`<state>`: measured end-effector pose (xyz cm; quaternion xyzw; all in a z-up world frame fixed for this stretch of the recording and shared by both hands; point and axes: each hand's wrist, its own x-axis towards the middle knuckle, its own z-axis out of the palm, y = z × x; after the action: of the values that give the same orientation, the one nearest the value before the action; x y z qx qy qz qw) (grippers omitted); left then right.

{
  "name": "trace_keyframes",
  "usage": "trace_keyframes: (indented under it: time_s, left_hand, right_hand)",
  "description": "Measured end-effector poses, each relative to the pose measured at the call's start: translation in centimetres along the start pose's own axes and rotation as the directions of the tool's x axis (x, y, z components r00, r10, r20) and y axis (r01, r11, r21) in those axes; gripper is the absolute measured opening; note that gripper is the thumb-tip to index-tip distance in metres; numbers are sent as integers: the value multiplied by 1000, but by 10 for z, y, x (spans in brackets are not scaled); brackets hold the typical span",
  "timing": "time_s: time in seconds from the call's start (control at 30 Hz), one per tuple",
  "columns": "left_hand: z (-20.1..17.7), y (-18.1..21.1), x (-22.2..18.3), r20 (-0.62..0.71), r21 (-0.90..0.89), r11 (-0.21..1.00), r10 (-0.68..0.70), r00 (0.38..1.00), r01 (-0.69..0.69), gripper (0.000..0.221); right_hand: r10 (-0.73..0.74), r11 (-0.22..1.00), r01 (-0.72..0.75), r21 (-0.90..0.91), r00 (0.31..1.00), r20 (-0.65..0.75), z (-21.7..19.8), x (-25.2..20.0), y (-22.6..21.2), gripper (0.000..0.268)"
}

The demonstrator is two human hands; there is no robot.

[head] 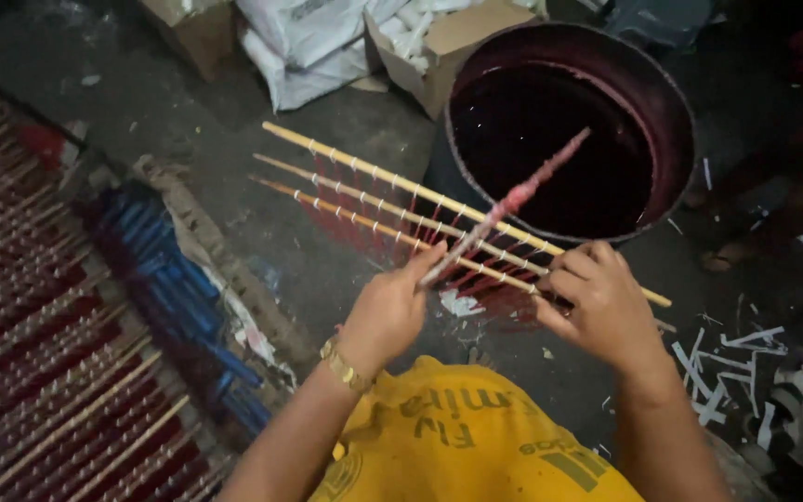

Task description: Dipping bundles of candles attached to wooden frames into a vat of red liquid and placing them on a drying rack.

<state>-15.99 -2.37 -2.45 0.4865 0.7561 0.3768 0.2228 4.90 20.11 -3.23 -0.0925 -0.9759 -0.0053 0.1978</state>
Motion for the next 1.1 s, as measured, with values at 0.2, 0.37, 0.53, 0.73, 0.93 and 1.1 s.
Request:
trace_keyframes:
  time_s: [0.2,0.37,0.53,0.73,0.93,1.1]
  left_hand:
    - [18,17,18,65,9,999,53,997,-53,57]
    - [25,29,34,67,-5,999,44,997,-44,59]
    - [29,41,51,76,58,996,62,995,-66,54]
    - [41,47,58,107,99,992,72,992,-83,54]
    - [56,73,65,253,94,988,99,962,-126,55]
    - [74,83,67,261,141,971,150,954,-192,60]
  right_hand:
    - [31,1000,-31,-3,1000,3,1,-2,15,24]
    - [33,999,-33,5,999,5,-2,-7,23,24]
    - [36,999,-36,13,999,-7,-2,-14,28,30]
    - [48,999,-47,20,999,-27,4,-27,41,29]
    - [64,998,-63,-24,997,43,4,-31,38,30]
    - [102,995,-102,1,994,44,3,-34,32,27]
